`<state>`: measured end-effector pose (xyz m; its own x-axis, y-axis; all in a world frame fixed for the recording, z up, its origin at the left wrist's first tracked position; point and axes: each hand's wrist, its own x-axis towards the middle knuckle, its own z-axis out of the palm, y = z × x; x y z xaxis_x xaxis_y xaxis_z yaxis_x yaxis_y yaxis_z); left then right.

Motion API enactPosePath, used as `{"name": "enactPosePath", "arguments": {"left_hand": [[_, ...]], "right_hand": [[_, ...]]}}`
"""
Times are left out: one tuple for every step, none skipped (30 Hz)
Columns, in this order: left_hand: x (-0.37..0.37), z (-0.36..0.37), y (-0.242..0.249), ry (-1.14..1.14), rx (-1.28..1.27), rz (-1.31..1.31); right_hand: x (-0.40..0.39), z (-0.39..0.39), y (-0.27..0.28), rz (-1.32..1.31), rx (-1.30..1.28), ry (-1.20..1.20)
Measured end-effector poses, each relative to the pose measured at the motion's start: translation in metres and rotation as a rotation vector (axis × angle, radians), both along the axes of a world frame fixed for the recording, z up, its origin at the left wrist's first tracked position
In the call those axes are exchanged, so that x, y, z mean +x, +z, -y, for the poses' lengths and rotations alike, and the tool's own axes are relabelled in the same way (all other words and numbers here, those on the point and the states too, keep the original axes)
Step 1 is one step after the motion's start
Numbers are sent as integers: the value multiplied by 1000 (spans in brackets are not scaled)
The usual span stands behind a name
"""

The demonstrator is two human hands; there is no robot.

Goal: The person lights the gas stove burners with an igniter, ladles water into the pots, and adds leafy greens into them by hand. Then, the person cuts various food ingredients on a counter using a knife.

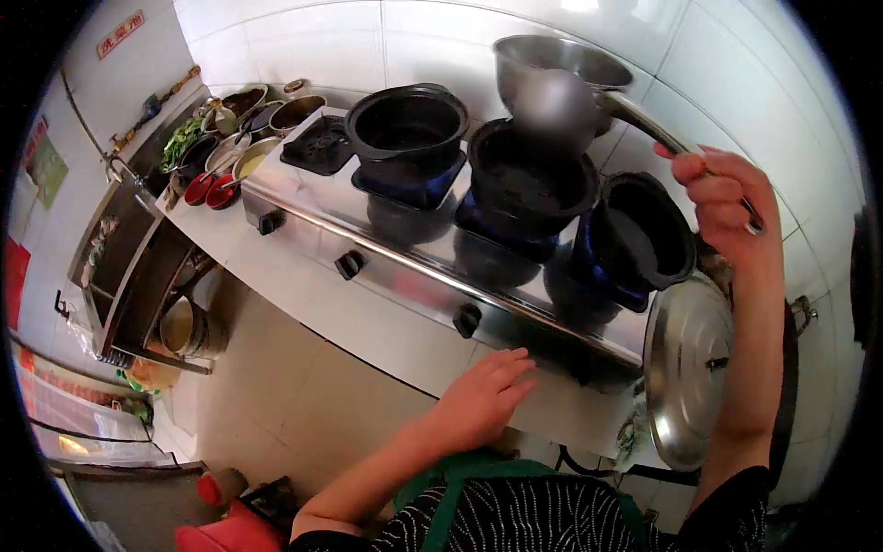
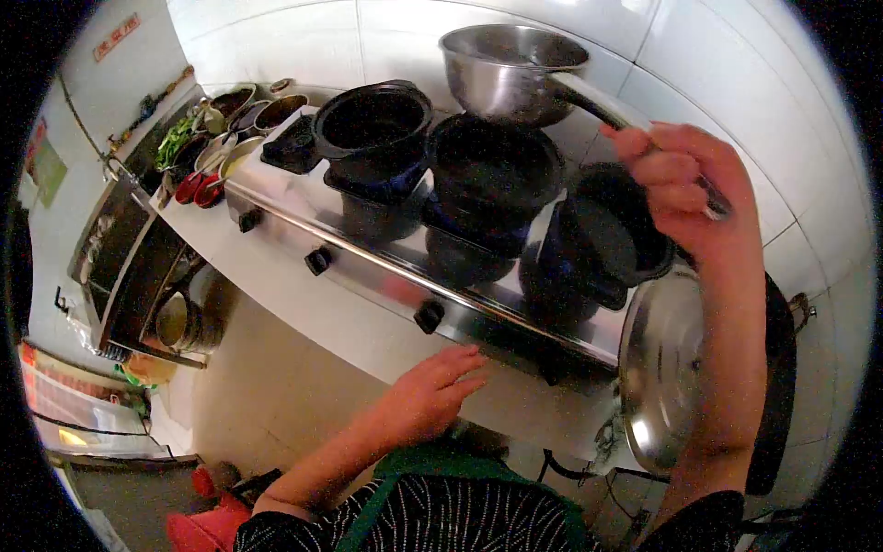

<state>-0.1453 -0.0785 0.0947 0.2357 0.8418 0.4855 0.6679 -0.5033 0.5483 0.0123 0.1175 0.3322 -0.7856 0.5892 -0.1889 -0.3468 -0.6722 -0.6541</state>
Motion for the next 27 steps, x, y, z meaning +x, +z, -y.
{"name": "enactPosePath", "arguments": {"left_hand": [[-6, 2, -1, 5, -6, 23], [-11, 5, -2, 7, -7, 31], [-16, 7, -2, 21, -31, 51], [-20, 9, -3, 34, -53, 71], [-24, 10, -4, 35, -50, 78], [-29, 11, -5, 44, -36, 81], [-32, 12, -6, 53, -23, 86], [-34, 13, -6, 54, -19, 93], [-38, 14, -6, 57, -21, 106], [-41, 14, -7, 59, -25, 119], [-43, 14, -8, 58, -24, 125], [-44, 14, -9, 64, -18, 132], [-46, 14, -10, 70, -12, 139], [-48, 14, -10, 69, -13, 143], [-49, 14, -11, 75, -6, 144], [-51, 13, -12, 82, 2, 144], [-52, 13, -13, 83, 6, 146], [-52, 12, -13, 93, 4, 147], [-53, 12, -14, 102, 0, 148], [-54, 12, -14, 101, -1, 150], [-54, 11, -13, 102, -1, 163], [-55, 11, -13, 104, 1, 175], [-55, 10, -14, 104, 0, 177], [-54, 10, -16, 102, 10, 179], [-54, 9, -16, 102, 20, 180], [-54, 9, -17, 103, 20, 180], [-54, 8, -17, 103, 27, 184]], "right_hand": [[-11, -10, -2, 7, -1, 3], [-23, -21, -5, 53, 29, 72], [-32, -26, -5, 80, 45, 108], [-41, -31, -5, 106, 61, 144], [-54, -28, -4, 184, 119, 106], [-65, -27, -2, 260, 178, 68], [-71, -31, -1, 268, 182, 70], [-77, -37, -2, 301, 165, 87], [-83, -40, -3, 334, 147, 103], [-88, -42, -3, 340, 147, 104], [-94, -42, -3, 401, 244, 86], [-98, -41, -4, 460, 340, 68], [-103, -39, -4, 464, 339, 68], [-107, -37, -5, 540, 407, 21], [-109, -36, -5, 616, 477, -27], [-111, -36, -4, 618, 481, -26], [-112, -36, -4, 632, 520, -6], [-114, -37, -4, 648, 558, 15], [-115, -39, -5, 650, 560, 16], [-117, -41, -6, 651, 619, 29], [-118, -43, -8, 652, 676, 41], [-119, -43, -8, 655, 674, 41], [-121, -42, -8, 689, 703, 31], [-123, -41, -8, 722, 731, 21], [-126, -40, -9, 722, 731, 21], [-128, -39, -12, 730, 775, 1], [-130, -39, -14, 738, 818, -19]]}}
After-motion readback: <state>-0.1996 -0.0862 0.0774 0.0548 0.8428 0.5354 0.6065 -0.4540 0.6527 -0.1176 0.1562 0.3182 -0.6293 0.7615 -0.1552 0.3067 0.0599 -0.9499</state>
